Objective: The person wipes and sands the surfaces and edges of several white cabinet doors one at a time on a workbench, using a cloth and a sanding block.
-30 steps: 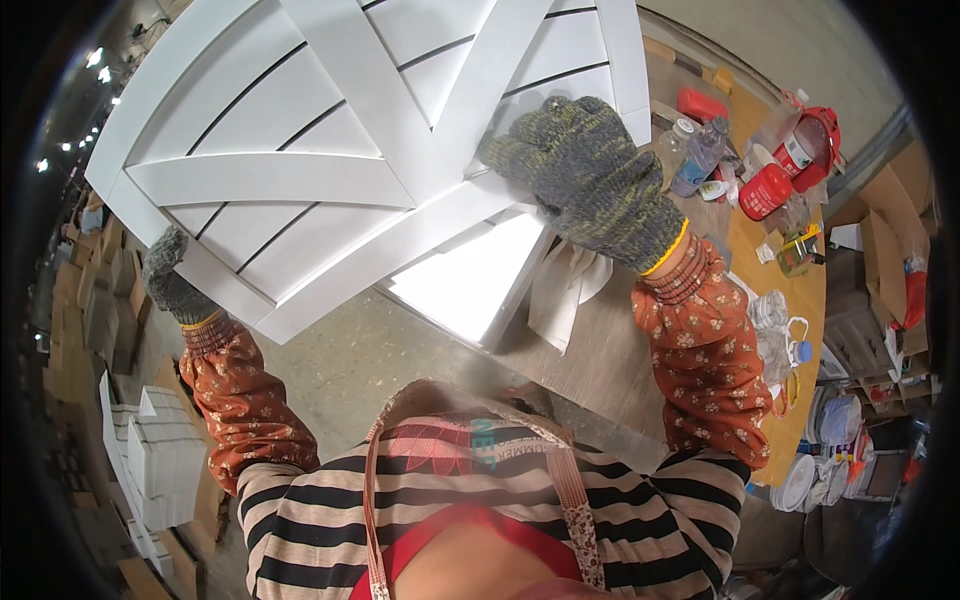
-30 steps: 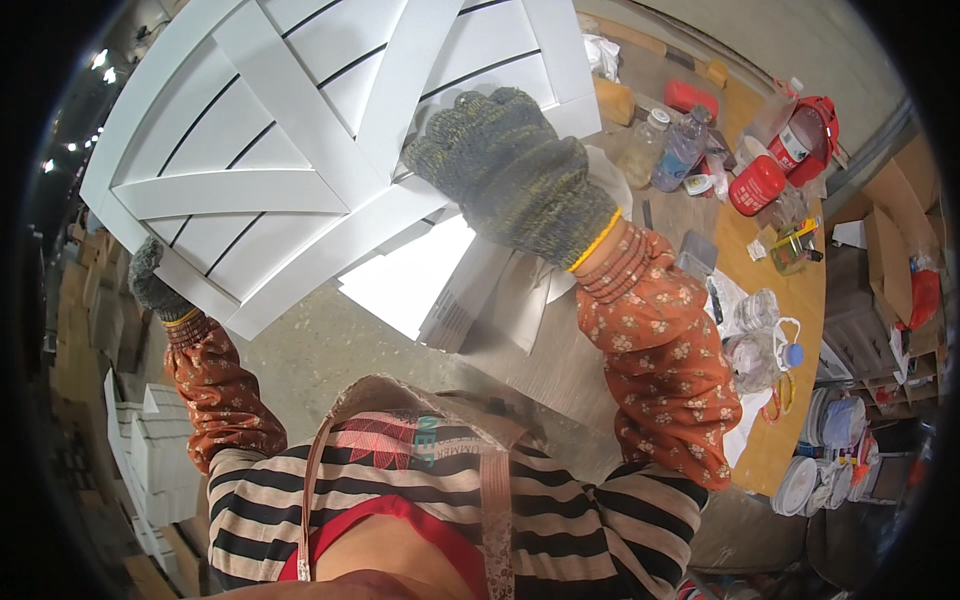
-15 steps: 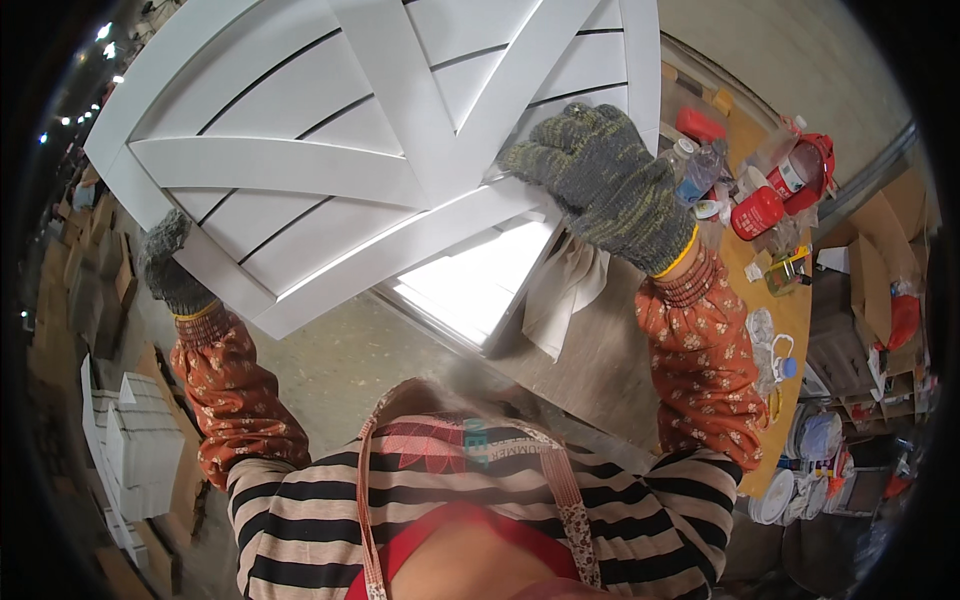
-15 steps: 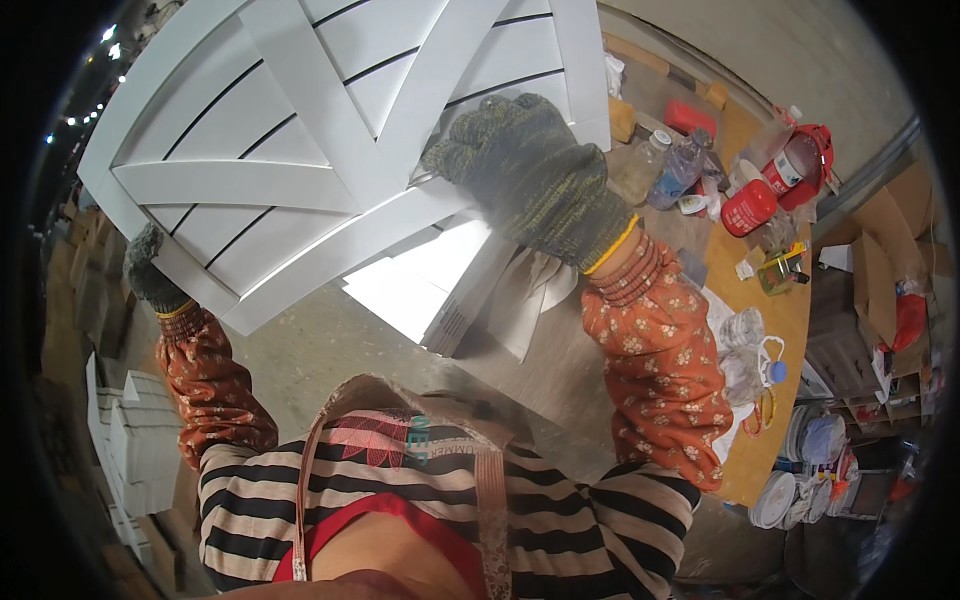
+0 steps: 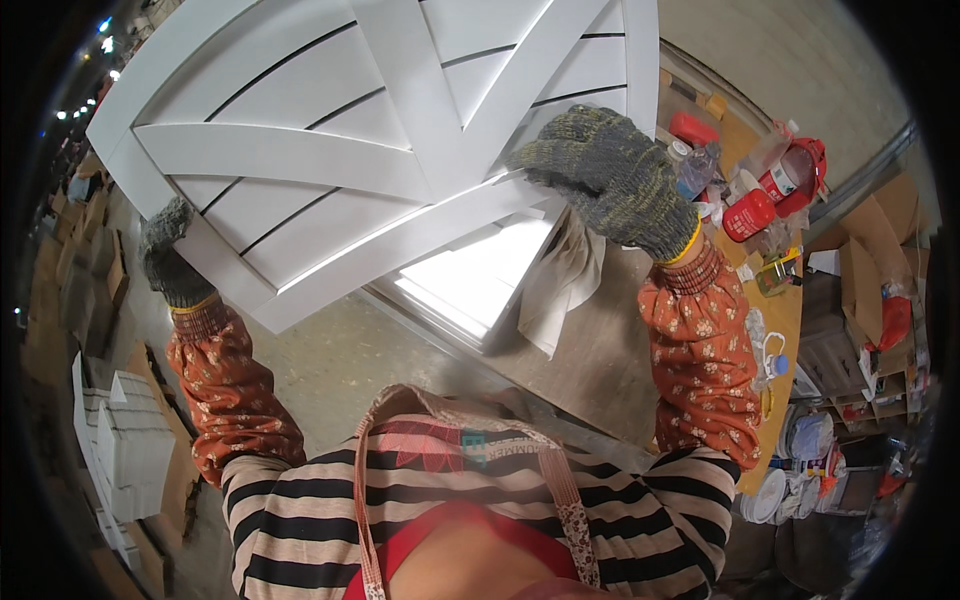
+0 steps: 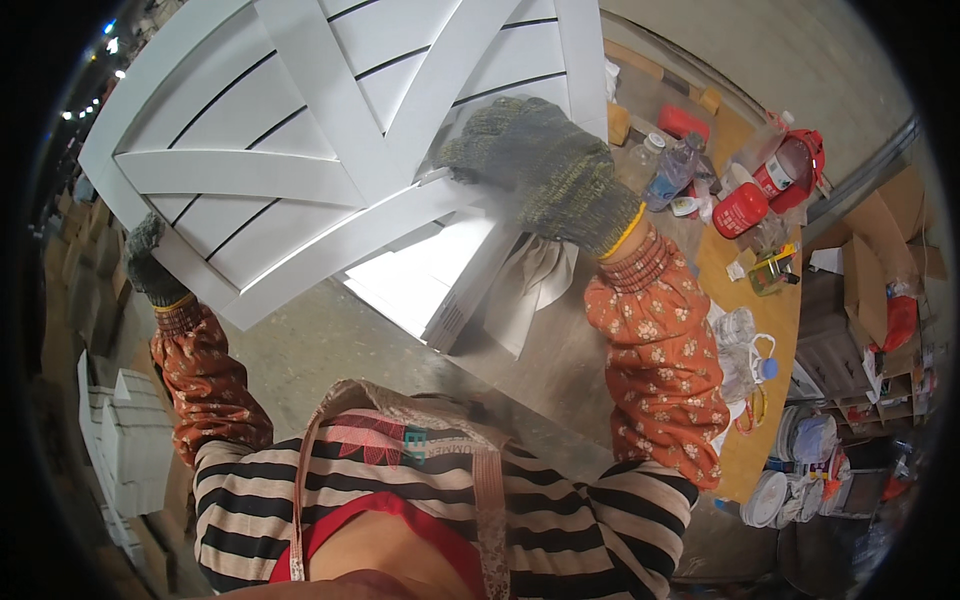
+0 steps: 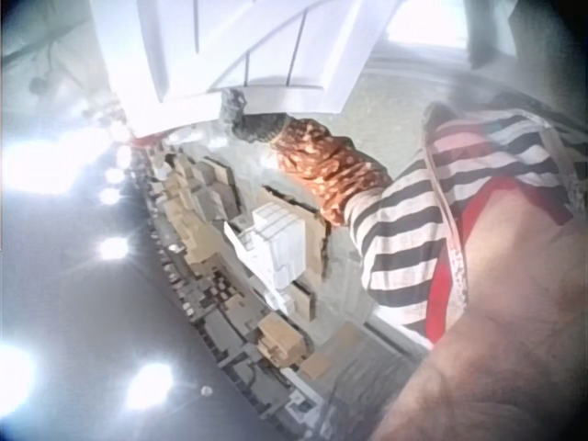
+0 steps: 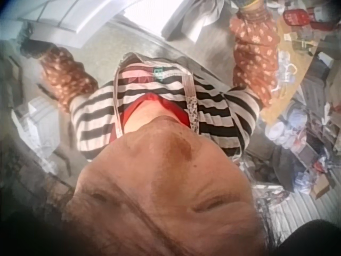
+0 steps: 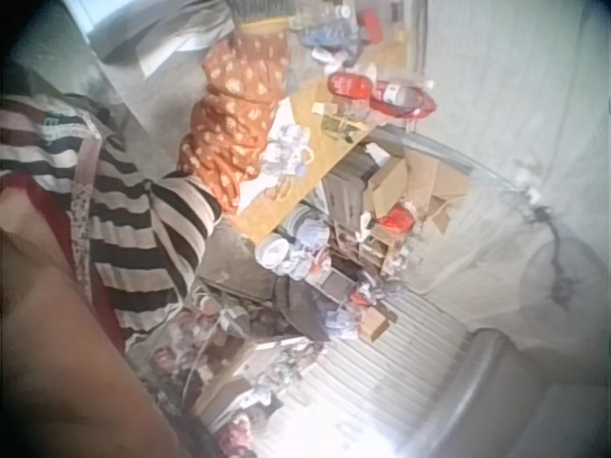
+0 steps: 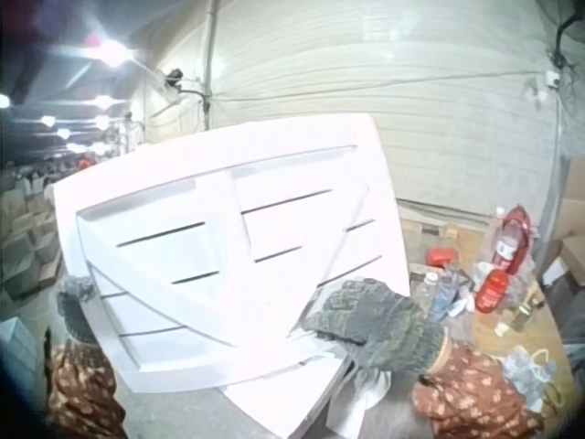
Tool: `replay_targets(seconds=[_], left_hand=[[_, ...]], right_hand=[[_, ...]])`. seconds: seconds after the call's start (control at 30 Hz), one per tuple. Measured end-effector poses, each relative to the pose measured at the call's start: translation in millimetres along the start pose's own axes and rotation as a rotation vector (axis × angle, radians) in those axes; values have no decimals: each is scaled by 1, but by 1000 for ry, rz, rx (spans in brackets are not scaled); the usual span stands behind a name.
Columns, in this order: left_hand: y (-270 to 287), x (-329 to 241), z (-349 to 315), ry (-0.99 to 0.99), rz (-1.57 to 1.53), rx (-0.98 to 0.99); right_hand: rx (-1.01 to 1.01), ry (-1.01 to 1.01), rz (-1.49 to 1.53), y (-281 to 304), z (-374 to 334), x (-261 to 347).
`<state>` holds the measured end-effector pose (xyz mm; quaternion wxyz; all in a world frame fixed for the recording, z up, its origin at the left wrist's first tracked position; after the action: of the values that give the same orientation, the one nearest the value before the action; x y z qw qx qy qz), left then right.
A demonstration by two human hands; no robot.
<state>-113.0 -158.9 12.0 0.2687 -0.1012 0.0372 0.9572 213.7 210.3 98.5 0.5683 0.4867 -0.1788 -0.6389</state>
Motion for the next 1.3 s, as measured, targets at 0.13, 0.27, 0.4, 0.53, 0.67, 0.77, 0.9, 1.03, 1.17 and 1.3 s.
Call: replay_targets(seconds=[0.13,0.27,0.4,0.53,0.67,0.77,0.9,1.03,1.17,1.3], left_hand=[[-10,9,-2,13,-54,-10],[-14,8,-2,36,-95,-14],[-15,-4,5,61,-131,-4],[-19,4,-3,170,-204,-38],[-22,0,-6,233,-233,-52],[-39,-15,-2,234,-146,-35],[-43,-35,-3,282,-291,-52],[-54,-42,-5,308,-569,-37],[-85,-60,14,287,-750,108],[-111,-67,14,322,-795,93]], right_hand=[[-125,-39,-51,-22,-20,-10],[-94,-106,-16,-25,-27,-10],[-151,-117,309,-22,-24,-3],[15,-309,515,-11,-17,8],[13,-384,621,-16,-13,13],[55,-353,504,-14,-3,16],[53,-359,506,-20,0,16],[0,-248,153,-9,9,22],[116,-265,87,-17,9,16],[118,-266,51,-13,13,15]])
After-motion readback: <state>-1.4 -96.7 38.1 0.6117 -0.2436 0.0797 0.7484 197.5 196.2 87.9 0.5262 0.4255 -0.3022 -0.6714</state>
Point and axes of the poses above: each hand's wrist, its own z-axis towards the middle knuckle, its own y-axis out of the back of the hand, x = y × z, the point moved 6 cm from there along z, towards the middle knuckle, and after that the axes turned 15 degrees about -z, right-handed, at the moved point
